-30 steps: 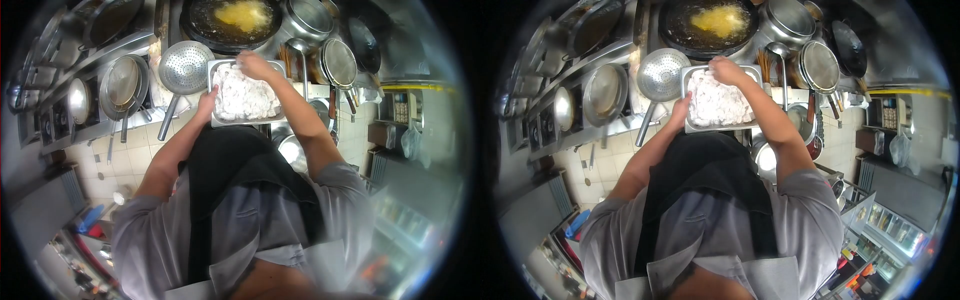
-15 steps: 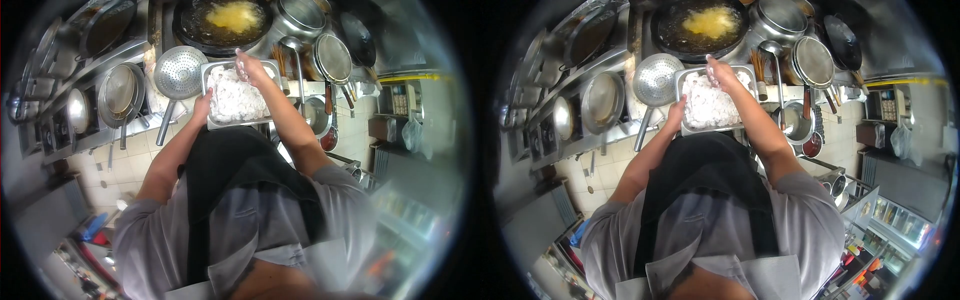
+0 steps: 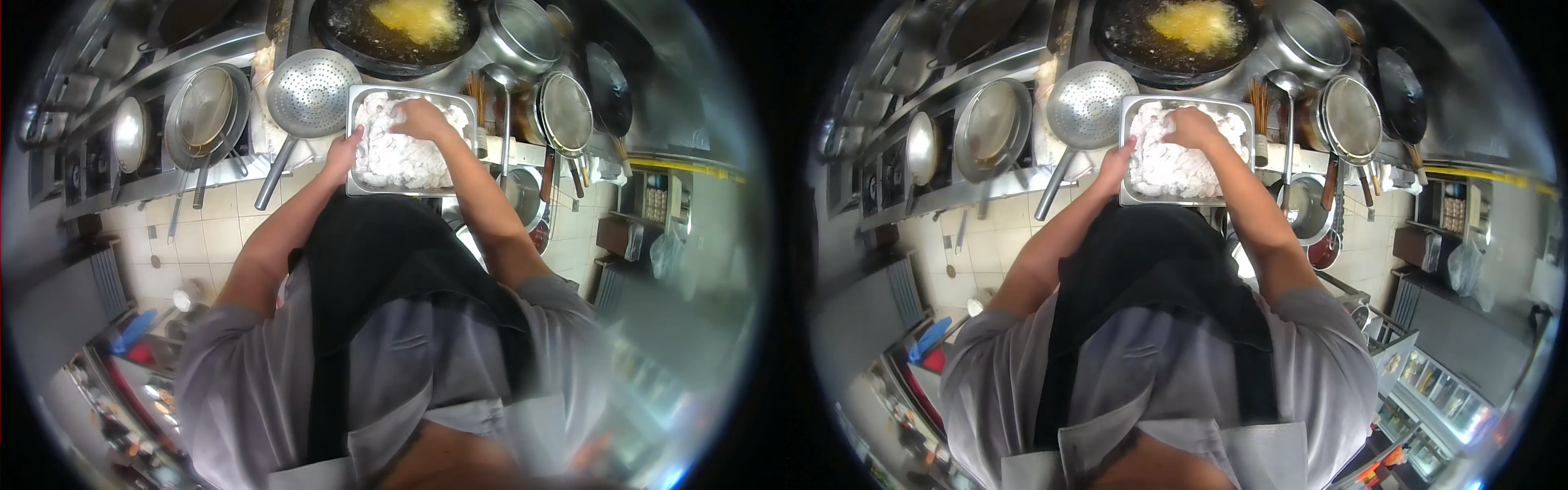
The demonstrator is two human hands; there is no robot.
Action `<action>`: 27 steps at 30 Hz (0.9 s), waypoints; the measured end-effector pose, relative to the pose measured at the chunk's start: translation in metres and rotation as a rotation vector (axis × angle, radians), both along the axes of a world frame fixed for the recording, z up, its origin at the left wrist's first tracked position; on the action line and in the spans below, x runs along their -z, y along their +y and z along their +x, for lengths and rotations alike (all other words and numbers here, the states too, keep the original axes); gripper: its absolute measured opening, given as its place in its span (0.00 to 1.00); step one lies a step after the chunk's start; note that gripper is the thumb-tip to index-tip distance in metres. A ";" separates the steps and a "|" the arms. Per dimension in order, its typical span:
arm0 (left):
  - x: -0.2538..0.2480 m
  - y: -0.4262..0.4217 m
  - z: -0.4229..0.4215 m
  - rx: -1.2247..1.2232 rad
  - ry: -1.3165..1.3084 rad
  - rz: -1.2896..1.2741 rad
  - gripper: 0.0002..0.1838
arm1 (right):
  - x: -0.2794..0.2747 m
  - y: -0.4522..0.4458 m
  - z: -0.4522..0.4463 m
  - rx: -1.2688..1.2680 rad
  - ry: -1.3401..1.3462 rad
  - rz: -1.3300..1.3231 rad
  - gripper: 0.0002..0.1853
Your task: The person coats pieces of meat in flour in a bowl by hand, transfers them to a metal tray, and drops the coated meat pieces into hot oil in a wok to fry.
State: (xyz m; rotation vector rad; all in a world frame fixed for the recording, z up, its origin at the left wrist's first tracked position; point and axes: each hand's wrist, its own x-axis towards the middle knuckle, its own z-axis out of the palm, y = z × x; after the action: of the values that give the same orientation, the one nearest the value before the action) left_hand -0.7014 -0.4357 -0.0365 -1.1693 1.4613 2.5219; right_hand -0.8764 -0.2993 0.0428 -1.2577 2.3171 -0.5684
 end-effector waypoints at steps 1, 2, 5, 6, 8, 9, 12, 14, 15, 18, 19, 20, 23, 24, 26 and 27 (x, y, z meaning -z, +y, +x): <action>0.003 0.000 0.002 -0.003 -0.004 0.002 0.30 | 0.002 -0.002 0.005 -0.035 0.140 0.112 0.21; 0.005 0.001 0.001 -0.009 0.014 -0.006 0.30 | 0.003 -0.003 0.007 -0.003 0.143 0.094 0.20; 0.013 0.000 -0.001 -0.015 0.020 -0.022 0.30 | -0.022 0.003 0.003 0.096 -0.025 0.067 0.19; 0.018 0.000 0.000 -0.003 0.006 -0.036 0.30 | -0.028 0.007 -0.002 0.130 -0.097 0.050 0.20; 0.024 -0.002 0.000 -0.006 -0.001 -0.026 0.29 | -0.067 0.014 0.000 0.213 -0.255 0.045 0.21; 0.020 -0.001 -0.001 -0.002 -0.007 -0.020 0.29 | -0.080 0.020 0.001 0.302 -0.413 0.036 0.23; 0.006 0.001 0.000 -0.020 0.006 0.031 0.28 | -0.043 0.038 -0.024 0.237 -0.281 0.141 0.24; 0.007 0.001 -0.001 -0.018 0.008 0.009 0.28 | -0.015 0.053 -0.031 0.135 0.032 0.252 0.22; 0.009 0.001 0.000 -0.019 0.007 -0.015 0.28 | -0.017 0.052 -0.027 0.135 0.031 0.251 0.22; 0.012 -0.002 0.001 0.015 -0.020 -0.049 0.28 | -0.038 0.041 -0.001 0.475 0.263 0.301 0.19; 0.010 -0.001 0.001 0.020 -0.024 -0.048 0.28 | -0.050 0.032 0.009 0.411 0.222 0.280 0.18; 0.007 0.000 0.001 0.001 -0.030 -0.053 0.28 | -0.055 0.023 0.017 0.350 0.181 0.258 0.18; 0.006 0.000 0.000 0.002 -0.030 -0.058 0.28 | -0.041 -0.002 0.047 0.134 0.210 0.228 0.15; 0.006 0.000 0.001 0.011 -0.028 -0.056 0.28 | -0.030 -0.011 0.049 0.078 0.246 0.327 0.17; -0.004 0.002 0.000 0.003 -0.017 -0.042 0.28 | -0.017 -0.017 0.046 0.017 0.284 0.424 0.18; -0.006 0.002 0.001 -0.009 -0.007 -0.026 0.29 | -0.014 -0.018 0.044 0.050 0.266 0.403 0.18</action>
State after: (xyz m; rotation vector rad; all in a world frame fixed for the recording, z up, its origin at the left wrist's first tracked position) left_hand -0.7003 -0.4341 -0.0307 -1.1895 1.4947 2.5094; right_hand -0.8325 -0.3175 0.0571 -1.1360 2.5153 0.0620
